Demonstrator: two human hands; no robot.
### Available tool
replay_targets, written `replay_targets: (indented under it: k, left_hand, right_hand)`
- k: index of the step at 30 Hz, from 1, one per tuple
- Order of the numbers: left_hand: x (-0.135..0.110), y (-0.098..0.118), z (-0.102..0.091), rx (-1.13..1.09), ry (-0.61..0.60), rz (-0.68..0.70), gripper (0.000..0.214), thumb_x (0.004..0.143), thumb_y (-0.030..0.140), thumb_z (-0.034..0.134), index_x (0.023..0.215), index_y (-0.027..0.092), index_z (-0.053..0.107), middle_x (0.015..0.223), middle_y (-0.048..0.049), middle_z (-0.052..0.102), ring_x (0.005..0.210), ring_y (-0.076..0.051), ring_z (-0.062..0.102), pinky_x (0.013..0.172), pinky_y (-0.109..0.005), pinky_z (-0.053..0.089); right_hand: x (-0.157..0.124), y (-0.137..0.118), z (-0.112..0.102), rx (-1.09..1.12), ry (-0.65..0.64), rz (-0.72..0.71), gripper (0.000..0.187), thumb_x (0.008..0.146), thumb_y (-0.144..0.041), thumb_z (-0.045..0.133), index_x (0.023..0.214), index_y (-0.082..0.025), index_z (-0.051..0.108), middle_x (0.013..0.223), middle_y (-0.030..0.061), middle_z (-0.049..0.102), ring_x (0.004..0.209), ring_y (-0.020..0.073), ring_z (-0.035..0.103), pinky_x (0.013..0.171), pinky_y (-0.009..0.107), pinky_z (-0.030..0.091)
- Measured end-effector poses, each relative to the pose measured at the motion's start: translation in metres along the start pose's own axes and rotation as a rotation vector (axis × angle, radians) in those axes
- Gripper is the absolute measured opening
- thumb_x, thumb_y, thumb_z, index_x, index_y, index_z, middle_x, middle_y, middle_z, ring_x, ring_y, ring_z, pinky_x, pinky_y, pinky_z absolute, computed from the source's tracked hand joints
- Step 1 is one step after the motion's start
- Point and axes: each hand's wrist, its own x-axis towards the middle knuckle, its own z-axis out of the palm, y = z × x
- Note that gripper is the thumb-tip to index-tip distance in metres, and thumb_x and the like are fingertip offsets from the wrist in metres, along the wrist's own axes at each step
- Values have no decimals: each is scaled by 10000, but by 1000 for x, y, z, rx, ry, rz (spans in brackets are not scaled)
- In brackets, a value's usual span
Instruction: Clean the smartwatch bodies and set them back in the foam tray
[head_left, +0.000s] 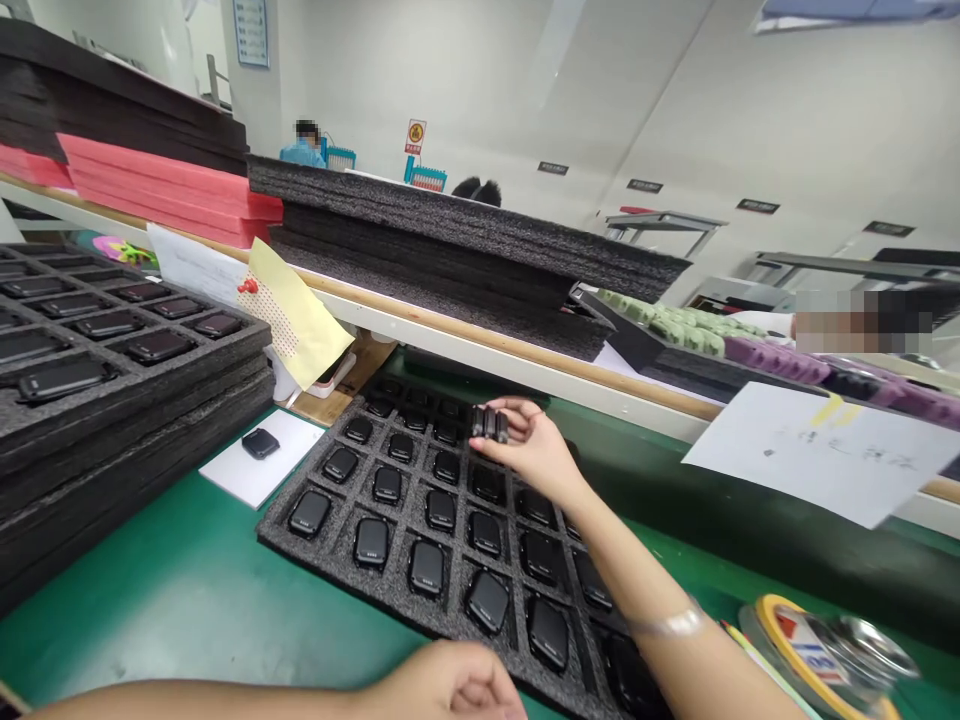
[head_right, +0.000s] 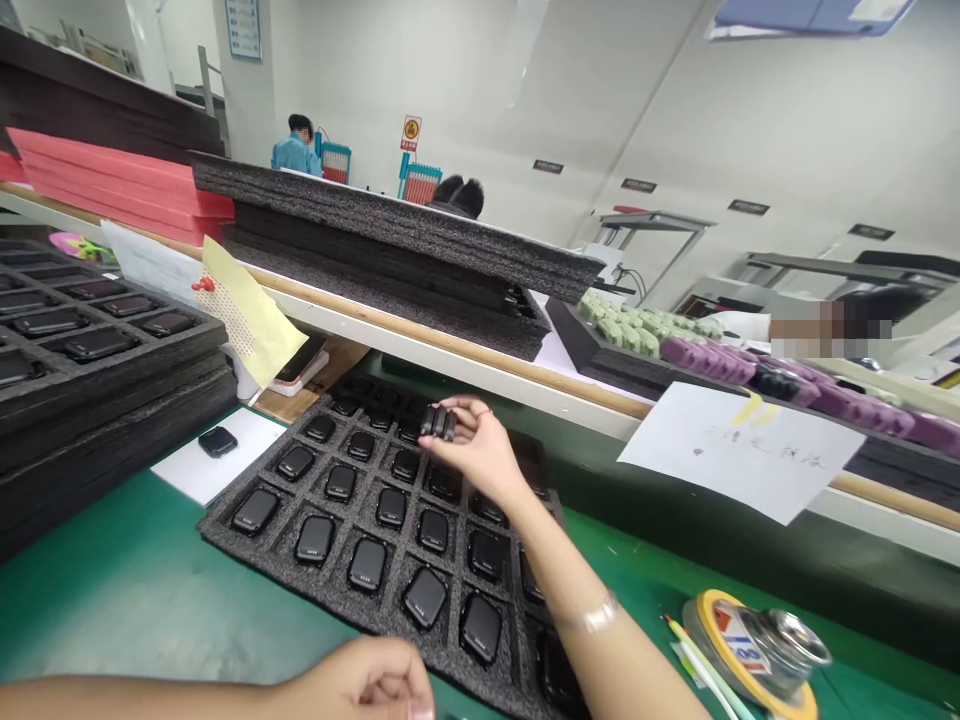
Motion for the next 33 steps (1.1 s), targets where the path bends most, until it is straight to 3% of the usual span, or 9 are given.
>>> replay_targets:
  k: [3, 5, 7, 10, 13, 18, 24, 28, 33]
  left_hand:
    - [-4, 15, 3, -143, 22, 40, 690, 727, 843, 574, 795, 158, 549, 660, -6, 643, 438, -68, 494, 456, -201, 382]
    - [-7, 25, 4, -285, 42, 63, 703, 755, 847, 527, 858, 152, 555, 687, -48, 673, 440, -104, 537, 448, -237, 434]
    - [-11, 33, 4, -367, 89, 109, 691, 790, 817, 530, 914, 138, 568, 744, -88, 697, 515, -142, 607, 524, -289, 508]
    - [-19, 43, 6, -344, 80, 142, 787, 787, 828, 540, 1064, 95, 622, 872, -140, 722, 741, -208, 699, 787, -404, 569]
    - [-29, 49, 10, -277, 91, 123, 900, 772, 837, 551, 1293, 103, 560, 1052, -181, 722, 910, -271, 712, 908, -482, 534]
    - [-41, 53, 16, -48, 120, 117, 893, 793, 834, 511, 1260, 80, 611, 1159, -173, 682, 1055, -270, 652, 968, -419, 495]
    - [-41, 52, 21, -111, 31, 62, 878, 796, 837, 502, 1324, 137, 555, 965, -105, 707, 747, -188, 690, 753, -345, 551]
    - [-37, 55, 21, -164, -24, 74, 828, 736, 856, 562, 1107, 122, 654, 753, -48, 637, 562, -143, 634, 562, -258, 490]
    - [-35, 59, 21, -173, -37, 36, 627, 690, 690, 765, 951, 135, 635, 771, -23, 612, 638, -135, 645, 603, -271, 551]
  right_hand:
    - [-62, -34, 9, 150, 15, -82, 543, 741, -351, 819, 1171, -257, 501, 1221, 79, 725, 1091, 233, 723, 934, 377, 605]
    - [-99, -51, 11, 190, 46, -132, 501, 741, -287, 803, 1153, -275, 519, 1188, 59, 743, 1109, 227, 722, 956, 356, 599]
    - [-126, -61, 12, 176, 104, -203, 494, 741, -219, 783, 1163, -289, 536, 1161, 45, 753, 1084, 218, 736, 952, 332, 603]
    - [-152, -67, 18, 151, 145, -260, 522, 730, -174, 776, 1179, -302, 542, 1134, 31, 759, 1031, 207, 756, 922, 298, 618]
    - [-164, -68, 26, 171, 145, -255, 536, 755, -178, 774, 1220, -304, 537, 1158, 35, 749, 1052, 201, 750, 939, 284, 613]
    - [-175, -69, 33, 188, 112, -285, 702, 737, -298, 865, 1338, -313, 502, 1209, 60, 741, 1082, 238, 740, 977, 339, 610]
    - [-181, -68, 28, 196, 33, -237, 815, 768, -209, 805, 1463, -355, 405, 1228, 37, 740, 1043, 247, 755, 774, 295, 675]
    - [-182, -67, 26, 223, -32, -226, 932, 786, -225, 800, 1546, -388, 285, 1249, 25, 734, 1036, 258, 758, 728, 286, 679]
    - [-183, -63, 26, 267, -60, -182, 967, 796, -229, 791, 1564, -429, 239, 1244, 3, 736, 1028, 258, 761, 647, 261, 672]
